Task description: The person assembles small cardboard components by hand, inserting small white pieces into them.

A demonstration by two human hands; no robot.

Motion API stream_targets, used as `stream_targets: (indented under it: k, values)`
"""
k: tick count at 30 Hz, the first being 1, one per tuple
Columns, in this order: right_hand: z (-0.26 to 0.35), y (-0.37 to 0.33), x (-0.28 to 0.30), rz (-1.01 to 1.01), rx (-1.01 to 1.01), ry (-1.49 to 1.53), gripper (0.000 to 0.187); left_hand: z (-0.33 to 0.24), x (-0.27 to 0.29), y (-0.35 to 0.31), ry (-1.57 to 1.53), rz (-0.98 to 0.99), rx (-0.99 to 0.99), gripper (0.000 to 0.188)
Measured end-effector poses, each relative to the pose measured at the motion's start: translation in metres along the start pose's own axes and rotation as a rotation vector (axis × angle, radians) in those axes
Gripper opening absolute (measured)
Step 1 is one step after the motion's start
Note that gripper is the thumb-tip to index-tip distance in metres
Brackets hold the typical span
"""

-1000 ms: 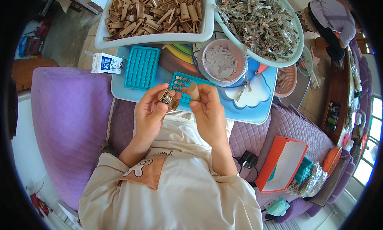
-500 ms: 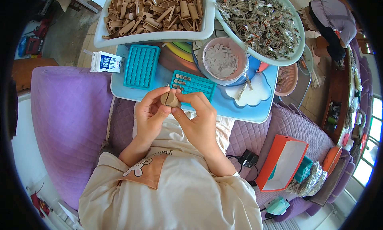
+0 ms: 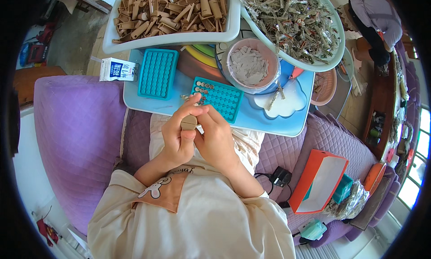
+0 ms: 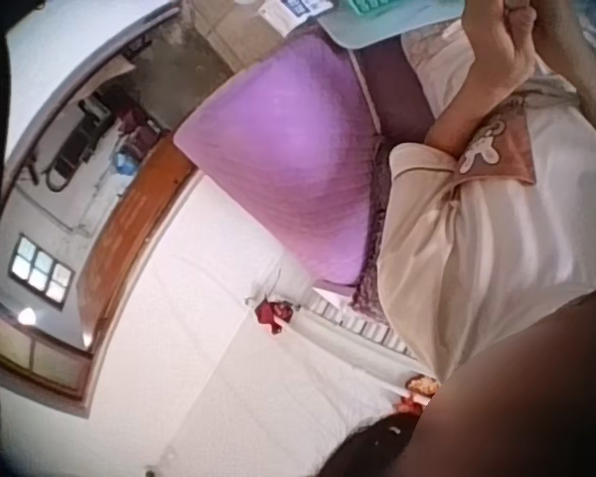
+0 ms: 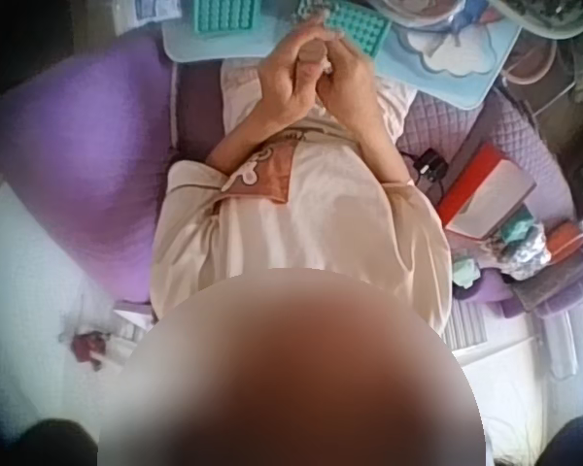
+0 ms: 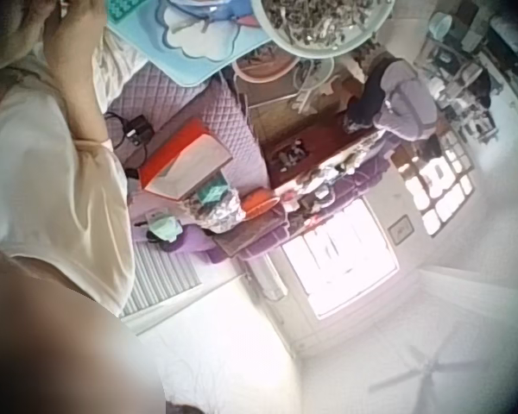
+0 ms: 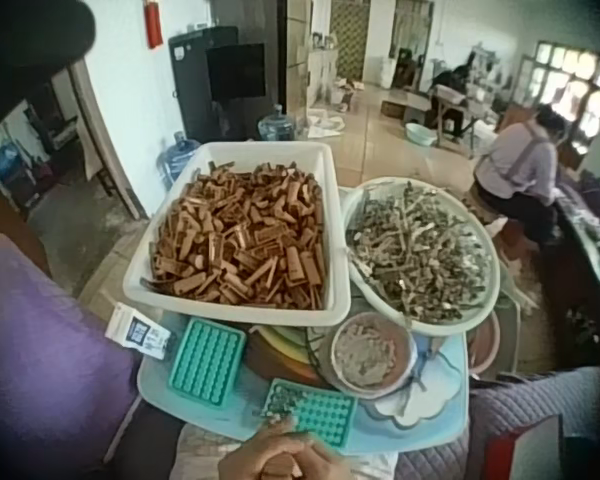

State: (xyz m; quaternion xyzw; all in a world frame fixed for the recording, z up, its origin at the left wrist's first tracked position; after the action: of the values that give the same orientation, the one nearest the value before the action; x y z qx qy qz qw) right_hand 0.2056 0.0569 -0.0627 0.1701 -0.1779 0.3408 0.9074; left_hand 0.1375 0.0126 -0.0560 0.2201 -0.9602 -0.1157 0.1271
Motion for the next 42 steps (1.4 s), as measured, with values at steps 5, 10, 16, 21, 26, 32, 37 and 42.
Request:
stream_targets:
  k: [5, 10, 16, 21, 26, 32, 37, 42]
  values:
    - [0.008, -0.004, -0.001, -0.055, 0.113, 0.045, 0.026, 0.003, -0.002, -0.001, -0.236, 0.006, 0.091, 0.05]
    - [0.013, -0.004, -0.001, -0.058, 0.175, -0.011, 0.025, 0.001, -0.002, 0.0, -0.283, -0.003, 0.03, 0.042]
    - [0.011, -0.002, -0.001, -0.01, 0.122, 0.009, 0.023, -0.003, -0.005, 0.003, -0.26, 0.036, -0.053, 0.04]
    - [0.007, 0.002, -0.003, 0.213, 0.167, 0.03, 0.021, 0.001, -0.004, 0.003, -0.306, 0.019, -0.071, 0.035]
    - [-0.016, -0.001, -0.001, 0.625, -0.04, 0.241, 0.03, 0.017, -0.021, 0.004, -0.66, 0.333, 0.306, 0.046]
    - [-0.027, 0.031, 0.018, 0.579, -0.016, 0.262, 0.022, 0.041, -0.021, 0.002, -1.065, 0.081, 0.489, 0.038]
    - [-0.087, 0.076, 0.077, 0.078, -0.174, -0.238, 0.017, 0.073, -0.02, -0.005, -1.493, -0.148, 0.844, 0.031]
    - [-0.111, 0.097, 0.051, 0.245, -0.041, -0.671, 0.017, 0.069, -0.032, -0.008, -1.792, -0.083, 0.934, 0.03]
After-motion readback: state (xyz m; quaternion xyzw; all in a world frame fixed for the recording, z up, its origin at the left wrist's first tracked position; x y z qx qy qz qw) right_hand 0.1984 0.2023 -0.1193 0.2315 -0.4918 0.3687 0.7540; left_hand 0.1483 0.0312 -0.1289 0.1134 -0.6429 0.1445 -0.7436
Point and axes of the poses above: each hand's wrist, its own y-axis towards the middle knuckle, its own x-axis out of the back of the hand, z = x × y, the point moved 8 cm from there along y, towards the middle knuckle, and after that the axes turned 2 degrees about x, right-handed, at the moved point
